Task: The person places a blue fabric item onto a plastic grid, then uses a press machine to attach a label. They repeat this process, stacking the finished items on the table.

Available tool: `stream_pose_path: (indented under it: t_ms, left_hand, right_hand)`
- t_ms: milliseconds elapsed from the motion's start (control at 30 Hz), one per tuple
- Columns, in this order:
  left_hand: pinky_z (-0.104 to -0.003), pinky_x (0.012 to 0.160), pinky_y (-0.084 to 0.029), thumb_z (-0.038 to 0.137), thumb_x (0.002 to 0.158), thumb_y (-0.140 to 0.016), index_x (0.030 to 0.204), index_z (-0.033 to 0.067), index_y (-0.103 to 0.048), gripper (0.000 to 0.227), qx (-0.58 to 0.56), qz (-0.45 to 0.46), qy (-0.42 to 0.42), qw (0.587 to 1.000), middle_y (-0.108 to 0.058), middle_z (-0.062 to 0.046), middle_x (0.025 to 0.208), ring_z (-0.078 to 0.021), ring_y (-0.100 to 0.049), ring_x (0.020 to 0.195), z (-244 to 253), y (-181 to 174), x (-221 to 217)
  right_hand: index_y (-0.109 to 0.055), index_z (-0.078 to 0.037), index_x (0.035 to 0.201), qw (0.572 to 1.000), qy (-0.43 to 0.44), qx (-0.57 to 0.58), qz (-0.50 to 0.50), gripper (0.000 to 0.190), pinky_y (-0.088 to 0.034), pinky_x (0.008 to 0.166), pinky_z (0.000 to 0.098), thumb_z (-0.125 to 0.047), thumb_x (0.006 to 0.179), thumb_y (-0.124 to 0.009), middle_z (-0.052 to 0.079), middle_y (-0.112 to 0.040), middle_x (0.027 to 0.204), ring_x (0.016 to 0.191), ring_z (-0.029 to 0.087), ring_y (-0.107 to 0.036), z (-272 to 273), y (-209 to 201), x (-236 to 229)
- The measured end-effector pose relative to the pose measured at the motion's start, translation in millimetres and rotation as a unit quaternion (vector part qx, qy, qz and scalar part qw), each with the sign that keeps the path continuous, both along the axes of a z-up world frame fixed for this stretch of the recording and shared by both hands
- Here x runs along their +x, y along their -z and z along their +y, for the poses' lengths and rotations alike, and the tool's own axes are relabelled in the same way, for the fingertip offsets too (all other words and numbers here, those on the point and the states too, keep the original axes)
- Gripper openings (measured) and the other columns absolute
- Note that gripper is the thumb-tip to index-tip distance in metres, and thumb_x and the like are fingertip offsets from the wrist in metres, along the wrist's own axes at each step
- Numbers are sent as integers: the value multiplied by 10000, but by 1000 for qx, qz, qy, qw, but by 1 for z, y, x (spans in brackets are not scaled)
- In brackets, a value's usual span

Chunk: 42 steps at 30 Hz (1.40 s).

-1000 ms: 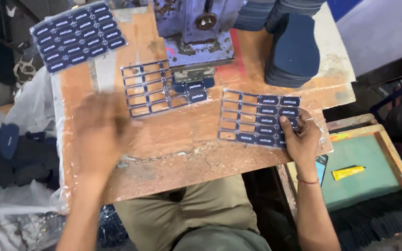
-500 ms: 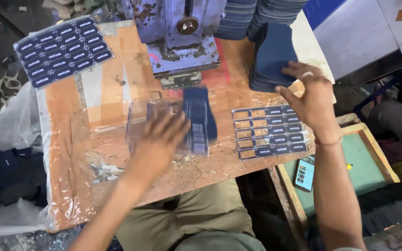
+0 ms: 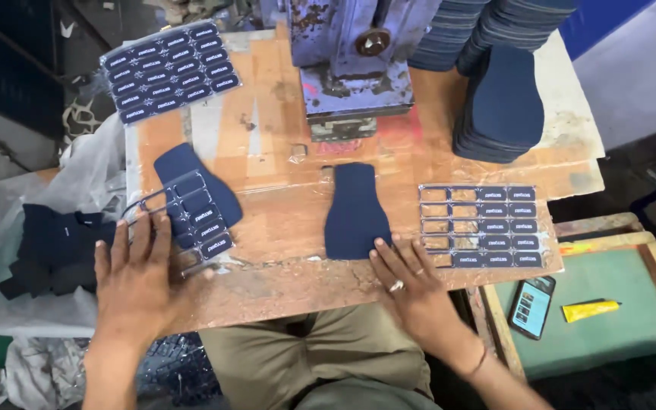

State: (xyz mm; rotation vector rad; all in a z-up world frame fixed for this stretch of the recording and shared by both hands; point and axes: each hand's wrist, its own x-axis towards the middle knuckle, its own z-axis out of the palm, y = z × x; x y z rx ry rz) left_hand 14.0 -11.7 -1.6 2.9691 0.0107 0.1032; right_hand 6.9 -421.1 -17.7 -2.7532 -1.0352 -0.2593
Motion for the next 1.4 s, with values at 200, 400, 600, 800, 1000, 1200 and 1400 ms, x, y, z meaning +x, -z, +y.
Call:
stream_pose_path:
  t_ms: [200,400,600,800,1000,1200,1400]
  left_hand:
    - [-621,1217,-251,538,984,-596,1528,3,-442,778,-84,-124,105,983,-415,-277,1571,-477,-361,1474,-102,7,44]
    - [-595,1206,-240,474,1011,-564,1526,29,-467,688,-105,-181,208,955,-437,-162,1628,-412,-298,1510,-150,55,100]
    - [-594,1216,-244,460,989,-576,1466,31,-547,642,-117,-154,208,959,-480,-112,1571,-390,-315,1502,-149,39,98]
    - [-596,1198,-257,433,967,-634,1439,26,-567,626,-171,-146,202,953,-514,-130,1530,-391,-338,1481,-148,39,99]
    - [-587,1199,-262,440,956,-660,1426,39,-569,625,-174,-150,199,953,-529,-125,1516,-382,-353,1471,-149,37,99]
    - [-606,1176,-257,449,942,-673,1433,29,-553,658,-167,-143,198,955,-512,-148,1490,-412,-359,1416,-153,34,100]
    - [-612,1219,-225,466,946,-688,1460,30,-536,692,-163,-140,198,957,-467,-147,1552,-423,-309,1480,-152,45,97]
  right_hand:
    - [-440,68,1448,1000,-9,0,27,761,-230,1231,532,-511,971,-572,269,-363,1584,1469,416,-371,14,-20,64]
    - [-591,59,1381,995,-67,64,25,616,-381,1217,479,-423,999,-630,252,-535,1493,1423,399,-475,12,-15,151]
    - [-645,2,1319,997,-38,60,5,541,-419,1171,464,-408,967,-678,171,-606,1428,1381,403,-510,36,-9,145]
    - [-637,-49,1290,990,-26,131,49,491,-424,1152,467,-279,881,-780,177,-598,1430,1381,379,-526,16,-46,100]
    - [-593,91,1423,822,472,254,190,723,-531,899,353,-284,865,-860,183,-720,1192,1077,231,-675,-212,14,27]
    - [-622,166,1148,815,408,387,143,312,-564,655,295,-113,1050,-726,128,-706,916,723,127,-654,-187,-58,-6]
    - [-637,21,1366,749,259,582,181,356,-485,861,284,-127,1045,-683,43,-672,1102,965,92,-593,-43,-75,45]
